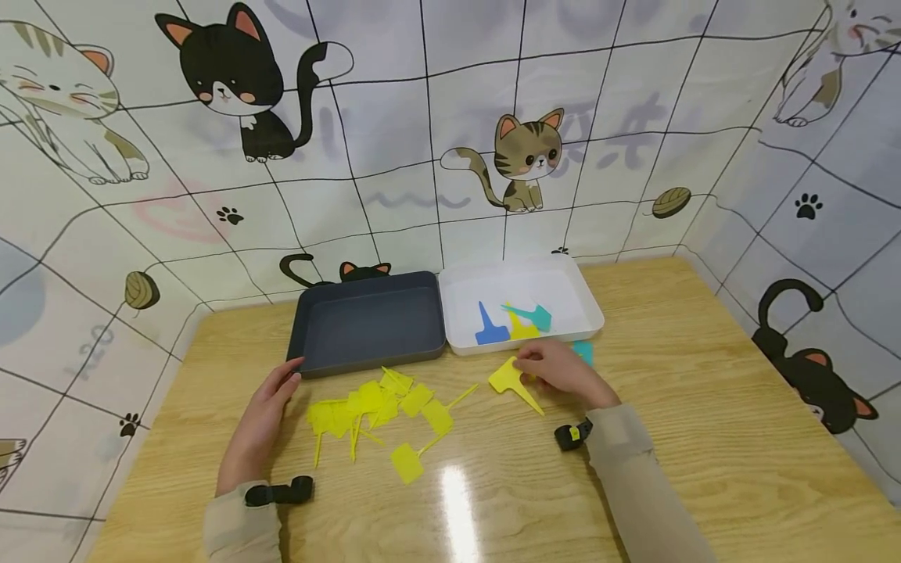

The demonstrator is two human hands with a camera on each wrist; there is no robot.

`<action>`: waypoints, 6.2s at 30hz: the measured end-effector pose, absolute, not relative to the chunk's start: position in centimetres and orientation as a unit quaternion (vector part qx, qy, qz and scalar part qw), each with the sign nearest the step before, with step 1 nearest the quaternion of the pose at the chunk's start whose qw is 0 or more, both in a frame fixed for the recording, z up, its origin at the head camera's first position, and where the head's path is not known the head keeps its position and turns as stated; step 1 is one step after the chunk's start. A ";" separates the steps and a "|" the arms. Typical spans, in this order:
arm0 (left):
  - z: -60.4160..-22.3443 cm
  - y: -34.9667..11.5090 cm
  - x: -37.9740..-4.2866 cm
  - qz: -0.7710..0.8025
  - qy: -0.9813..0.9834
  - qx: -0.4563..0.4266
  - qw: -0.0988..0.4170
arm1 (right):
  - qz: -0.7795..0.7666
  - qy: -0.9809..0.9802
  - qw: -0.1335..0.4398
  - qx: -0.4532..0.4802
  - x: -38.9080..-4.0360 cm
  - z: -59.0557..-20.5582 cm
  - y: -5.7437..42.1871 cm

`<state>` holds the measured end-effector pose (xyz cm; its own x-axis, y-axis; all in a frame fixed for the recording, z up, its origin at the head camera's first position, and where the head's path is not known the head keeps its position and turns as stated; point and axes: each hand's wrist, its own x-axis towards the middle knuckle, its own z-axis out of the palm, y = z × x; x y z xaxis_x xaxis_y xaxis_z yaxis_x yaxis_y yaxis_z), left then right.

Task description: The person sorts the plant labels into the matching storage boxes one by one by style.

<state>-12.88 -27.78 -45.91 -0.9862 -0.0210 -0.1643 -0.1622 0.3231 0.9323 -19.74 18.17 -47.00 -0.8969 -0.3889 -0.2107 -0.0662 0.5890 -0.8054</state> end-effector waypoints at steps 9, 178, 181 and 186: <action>-46.9 -28.4 -13.3 0.582 0.809 -0.064 0.058 | -0.514 0.832 0.161 -0.134 -20.1 -46.4 19.6; -47.1 -28.4 -13.0 0.573 0.814 -0.084 0.057 | -0.326 0.935 0.083 -0.116 -17.4 -46.9 19.9; -47.2 -28.5 -13.0 0.574 0.812 -0.084 0.059 | -0.325 0.934 0.087 -0.123 -17.5 -46.9 19.8; -47.4 -28.6 -13.0 0.573 0.814 -0.080 0.059 | -0.331 0.931 0.090 -0.127 -17.6 -47.0 19.9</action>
<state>-13.03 -28.59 -47.41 -0.9802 -0.0633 -0.1878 -0.1982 0.3308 0.9226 -17.57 19.86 -47.02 -0.9516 -0.2955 -0.0844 -0.1757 0.7486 -0.6394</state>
